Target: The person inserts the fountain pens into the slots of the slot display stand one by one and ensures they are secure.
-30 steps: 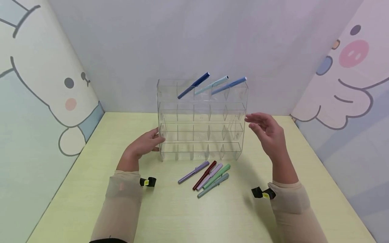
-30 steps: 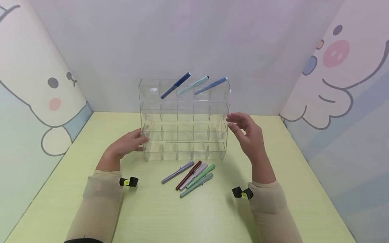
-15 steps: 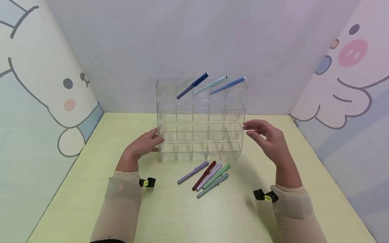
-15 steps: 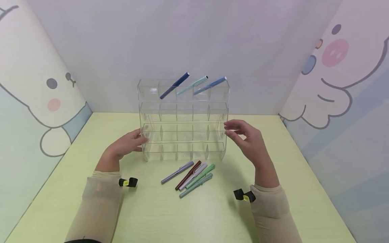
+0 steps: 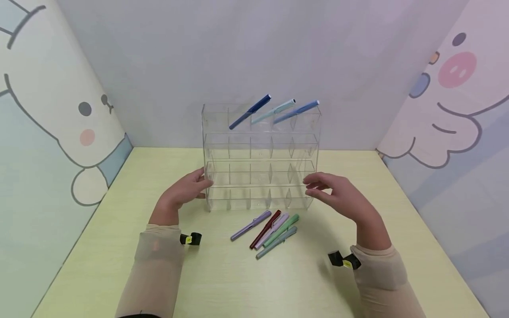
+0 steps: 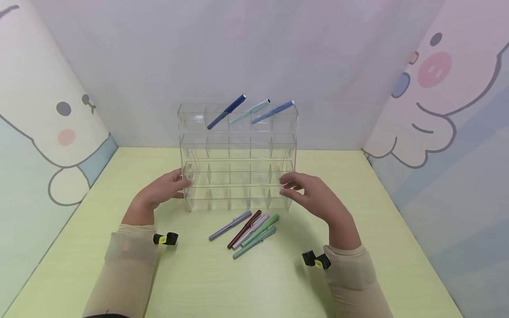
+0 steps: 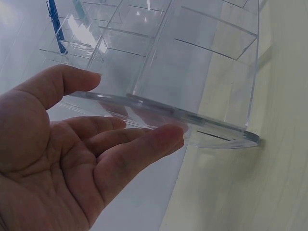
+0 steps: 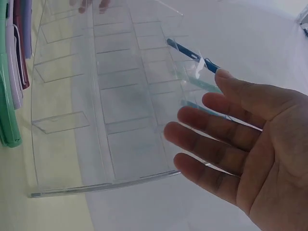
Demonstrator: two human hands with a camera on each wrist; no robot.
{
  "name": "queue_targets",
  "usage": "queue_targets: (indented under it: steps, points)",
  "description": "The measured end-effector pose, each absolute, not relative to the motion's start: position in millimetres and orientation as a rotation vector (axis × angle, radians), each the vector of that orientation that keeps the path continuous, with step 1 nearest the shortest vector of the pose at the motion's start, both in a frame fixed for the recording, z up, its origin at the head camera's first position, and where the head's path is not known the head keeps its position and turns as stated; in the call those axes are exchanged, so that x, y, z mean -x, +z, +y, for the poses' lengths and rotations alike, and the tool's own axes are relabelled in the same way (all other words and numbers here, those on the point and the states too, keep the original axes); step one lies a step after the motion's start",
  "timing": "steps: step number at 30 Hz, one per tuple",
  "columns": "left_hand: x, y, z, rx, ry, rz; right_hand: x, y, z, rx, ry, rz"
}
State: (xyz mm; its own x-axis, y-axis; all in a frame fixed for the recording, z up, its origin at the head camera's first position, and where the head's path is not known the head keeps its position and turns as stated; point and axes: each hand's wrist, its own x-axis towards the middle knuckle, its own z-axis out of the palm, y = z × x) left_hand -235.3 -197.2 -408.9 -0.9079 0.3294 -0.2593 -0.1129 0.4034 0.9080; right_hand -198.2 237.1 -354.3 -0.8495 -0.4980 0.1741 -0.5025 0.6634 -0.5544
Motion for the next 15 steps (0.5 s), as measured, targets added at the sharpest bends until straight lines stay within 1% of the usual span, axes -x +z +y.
queue_targets:
  steps: [10, 15]
  points:
    - [236, -408, -197, -0.171, 1.513, 2.259, 191, -358, 221, -0.918, 0.873, -3.111]
    - [237, -408, -198, -0.187, 1.521, 2.249, 192, -365, 216, -0.923, 0.721, -3.232]
